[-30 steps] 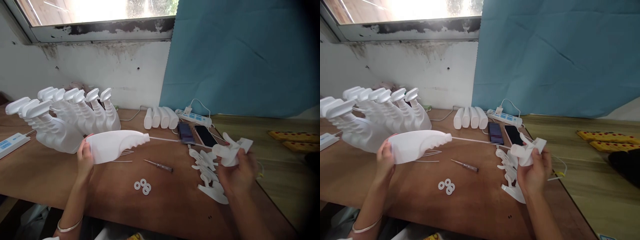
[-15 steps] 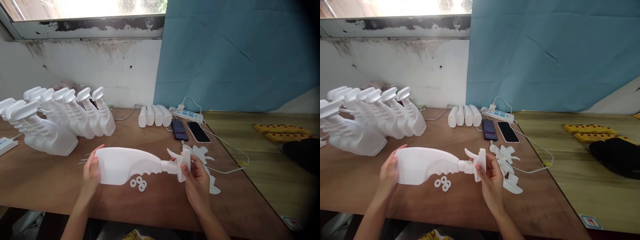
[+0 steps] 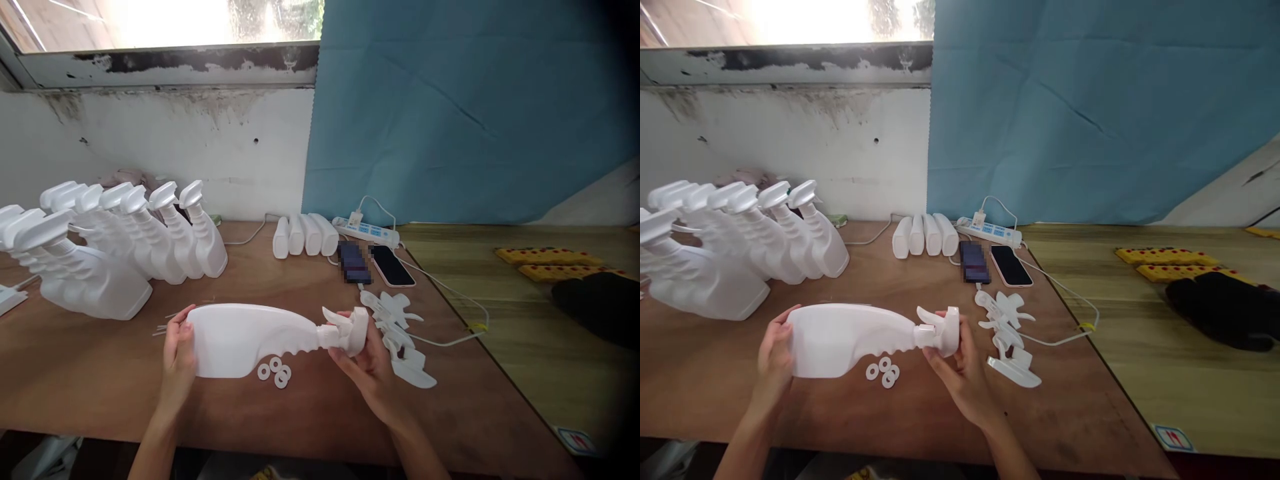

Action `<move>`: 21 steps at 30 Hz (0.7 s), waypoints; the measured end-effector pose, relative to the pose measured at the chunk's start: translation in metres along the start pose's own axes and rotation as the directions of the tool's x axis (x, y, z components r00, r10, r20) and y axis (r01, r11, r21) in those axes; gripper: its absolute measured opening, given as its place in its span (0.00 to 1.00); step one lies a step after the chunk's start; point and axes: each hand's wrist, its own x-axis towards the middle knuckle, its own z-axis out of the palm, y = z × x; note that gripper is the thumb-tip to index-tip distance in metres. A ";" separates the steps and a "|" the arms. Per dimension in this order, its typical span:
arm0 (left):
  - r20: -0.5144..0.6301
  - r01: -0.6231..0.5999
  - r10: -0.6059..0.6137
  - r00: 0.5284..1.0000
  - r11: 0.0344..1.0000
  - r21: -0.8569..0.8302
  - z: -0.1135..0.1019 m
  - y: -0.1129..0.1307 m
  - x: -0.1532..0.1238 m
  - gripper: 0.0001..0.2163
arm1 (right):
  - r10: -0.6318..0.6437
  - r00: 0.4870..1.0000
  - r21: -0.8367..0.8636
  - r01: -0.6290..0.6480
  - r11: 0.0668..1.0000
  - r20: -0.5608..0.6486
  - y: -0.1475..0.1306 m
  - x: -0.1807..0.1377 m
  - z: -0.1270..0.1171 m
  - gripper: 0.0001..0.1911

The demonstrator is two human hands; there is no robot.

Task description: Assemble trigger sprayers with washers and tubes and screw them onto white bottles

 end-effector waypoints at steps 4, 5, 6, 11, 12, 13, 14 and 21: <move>-0.075 0.056 -0.058 0.996 0.998 -0.020 -0.002 -0.003 0.004 0.17 | -0.152 0.985 -0.153 0.163 0.975 0.084 -0.007 0.003 -0.008 0.14; -0.072 0.057 -0.058 0.996 0.998 -0.025 -0.003 -0.003 0.004 0.16 | -0.178 0.979 -0.186 0.195 0.963 0.103 -0.008 0.003 -0.009 0.13; -0.069 0.052 -0.054 0.996 0.998 -0.035 -0.004 -0.003 0.005 0.16 | -0.187 0.976 -0.210 0.206 0.956 0.107 -0.008 0.003 -0.009 0.12; -0.078 -0.020 0.008 0.997 0.987 -0.158 -0.002 -0.002 0.000 0.11 | -0.021 0.999 -0.237 0.013 0.972 -0.034 0.000 0.003 -0.004 0.18; -0.088 -0.060 0.043 0.995 0.978 -0.199 0.000 -0.002 -0.002 0.10 | 0.010 0.997 -0.244 -0.029 0.969 -0.078 0.003 0.004 -0.002 0.17; -0.102 -0.115 0.093 0.990 0.963 -0.242 0.002 -0.002 -0.005 0.09 | 0.033 0.992 -0.249 -0.063 0.966 -0.120 0.005 0.005 0.000 0.17; -0.120 -0.183 0.154 0.981 0.942 -0.282 0.004 -0.001 -0.007 0.09 | 0.052 0.987 -0.245 -0.088 0.965 -0.152 0.007 0.006 0.001 0.18; -0.213 -0.600 0.590 0.779 0.799 0.016 0.002 -0.001 -0.008 0.09 | 0.108 0.961 -0.094 -0.136 0.986 -0.254 0.010 0.005 0.005 0.22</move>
